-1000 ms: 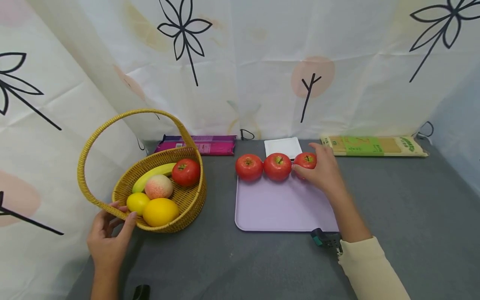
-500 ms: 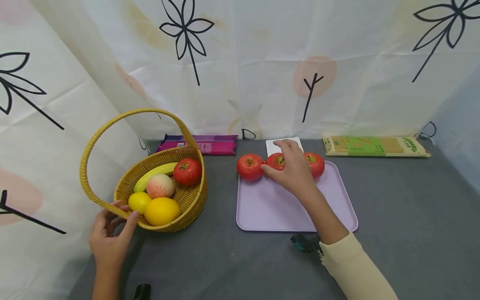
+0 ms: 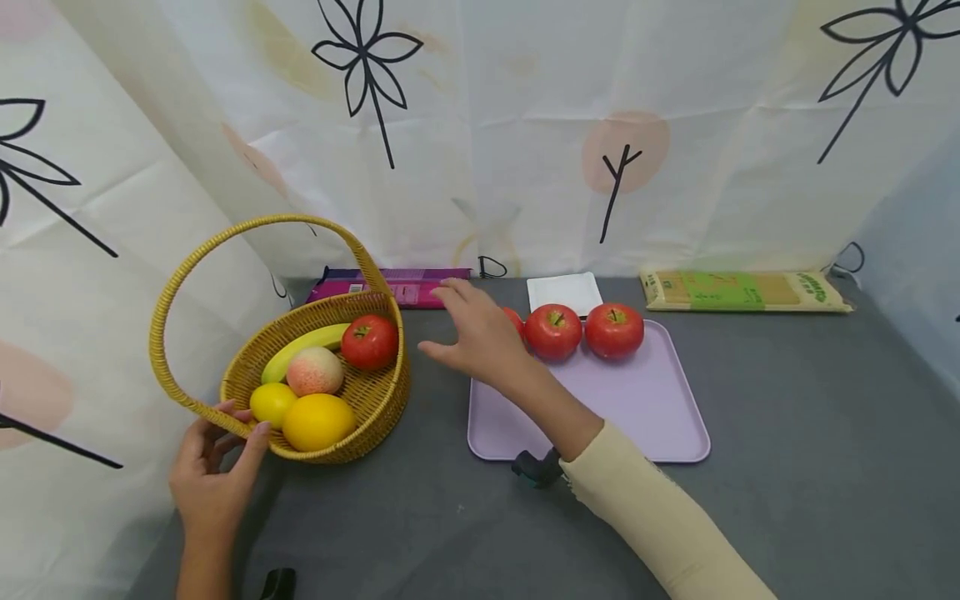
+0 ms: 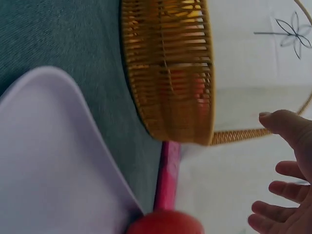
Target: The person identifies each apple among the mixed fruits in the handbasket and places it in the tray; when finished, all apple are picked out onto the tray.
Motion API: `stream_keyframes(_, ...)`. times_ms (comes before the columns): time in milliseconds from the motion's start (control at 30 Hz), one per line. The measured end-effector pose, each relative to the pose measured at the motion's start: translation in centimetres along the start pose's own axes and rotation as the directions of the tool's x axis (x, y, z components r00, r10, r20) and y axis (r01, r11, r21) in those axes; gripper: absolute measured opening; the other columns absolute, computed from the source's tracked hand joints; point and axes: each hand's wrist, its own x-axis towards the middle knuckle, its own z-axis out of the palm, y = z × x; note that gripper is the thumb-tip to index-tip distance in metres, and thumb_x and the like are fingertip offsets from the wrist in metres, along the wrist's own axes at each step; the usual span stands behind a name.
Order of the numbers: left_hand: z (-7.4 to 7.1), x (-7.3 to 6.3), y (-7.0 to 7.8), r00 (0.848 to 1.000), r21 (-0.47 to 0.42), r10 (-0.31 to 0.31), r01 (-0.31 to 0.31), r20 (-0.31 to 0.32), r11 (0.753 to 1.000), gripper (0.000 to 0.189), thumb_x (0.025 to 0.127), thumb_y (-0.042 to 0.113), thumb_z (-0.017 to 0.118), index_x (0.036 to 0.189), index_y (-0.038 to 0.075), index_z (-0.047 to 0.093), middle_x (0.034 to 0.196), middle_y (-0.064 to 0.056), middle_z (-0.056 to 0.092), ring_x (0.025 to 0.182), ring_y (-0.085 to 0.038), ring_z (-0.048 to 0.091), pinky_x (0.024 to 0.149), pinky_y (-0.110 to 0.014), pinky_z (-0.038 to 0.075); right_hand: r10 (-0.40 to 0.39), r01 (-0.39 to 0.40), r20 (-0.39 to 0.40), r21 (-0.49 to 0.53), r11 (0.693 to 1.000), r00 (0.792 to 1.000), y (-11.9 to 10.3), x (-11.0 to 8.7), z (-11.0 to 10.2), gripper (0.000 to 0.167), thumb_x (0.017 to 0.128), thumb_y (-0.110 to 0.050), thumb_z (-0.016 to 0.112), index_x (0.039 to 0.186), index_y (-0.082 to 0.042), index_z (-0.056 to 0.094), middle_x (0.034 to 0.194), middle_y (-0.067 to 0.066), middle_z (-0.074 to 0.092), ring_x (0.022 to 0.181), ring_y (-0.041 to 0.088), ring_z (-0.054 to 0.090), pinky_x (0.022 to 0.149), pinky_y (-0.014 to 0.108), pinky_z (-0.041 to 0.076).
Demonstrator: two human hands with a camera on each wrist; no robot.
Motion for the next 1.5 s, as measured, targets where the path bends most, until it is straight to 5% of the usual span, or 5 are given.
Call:
stream_keyframes(200,-0.1,-0.1,-0.3,1.000,-0.009,-0.011,0.011,-0.018,1.000,0.053,0.077,-0.013,0.076,0.128,-0.005,0.063,0.105,-0.015,0.068,0.095,-0.018,0.064,0.081,-0.015,0.052,-0.059,0.060,0.149,-0.005,0.998,0.987,-2.4,2.6,2.7,0.072,0.084,-0.046,0.078,0.143,-0.014,0.052,0.146,0.004,0.049,0.130,0.022,0.049,0.105,0.039,0.046)
stream_keyframes(567,0.2,0.0,-0.2,0.999,-0.029,0.032,-0.033,-0.023,0.999,0.053,0.076,-0.015,0.076,0.127,-0.007,0.063,0.104,-0.015,0.068,0.093,-0.016,0.065,0.080,-0.014,0.052,-0.140,0.198,0.266,-0.205,0.959,0.954,-4.7,5.1,6.6,0.067,0.086,-0.043,0.077,0.141,-0.015,0.053,0.139,0.008,0.049,0.118,0.019,0.052,0.099,0.031,0.047)
stream_keyframes(867,0.1,-0.2,-0.1,0.999,-0.026,0.029,-0.030,-0.022,0.999,0.054,0.075,-0.016,0.076,0.127,-0.007,0.063,0.104,-0.016,0.068,0.093,-0.017,0.065,0.080,-0.014,0.052,-0.012,0.069,0.392,-0.132,0.989,0.920,-5.2,6.2,7.5,0.080,0.084,-0.035,0.081,0.151,-0.019,0.040,0.157,0.010,0.030,0.129,0.022,0.048,0.098,0.038,0.049)
stream_keyframes(1367,0.2,0.0,-0.2,0.999,-0.035,0.036,-0.036,-0.010,0.999,0.054,0.076,-0.015,0.076,0.128,-0.007,0.062,0.105,-0.019,0.067,0.094,-0.017,0.065,0.081,-0.015,0.052,0.036,0.035,0.337,-0.203,0.979,0.941,-5.5,7.1,9.0,0.075,0.086,-0.044,0.078,0.146,-0.017,0.044,0.136,0.004,0.053,0.116,0.017,0.054,0.089,0.040,0.046)
stream_keyframes(1500,0.0,-0.1,-0.3,1.000,-0.010,0.017,-0.017,0.008,1.000,0.054,0.078,-0.012,0.076,0.130,-0.006,0.061,0.107,-0.020,0.067,0.096,-0.018,0.065,0.082,-0.016,0.052,0.005,0.070,0.313,-0.229,0.971,0.950,-5.4,7.1,9.2,0.076,0.085,-0.045,0.079,0.145,-0.014,0.046,0.136,0.003,0.055,0.122,0.018,0.053,0.107,0.045,0.039)
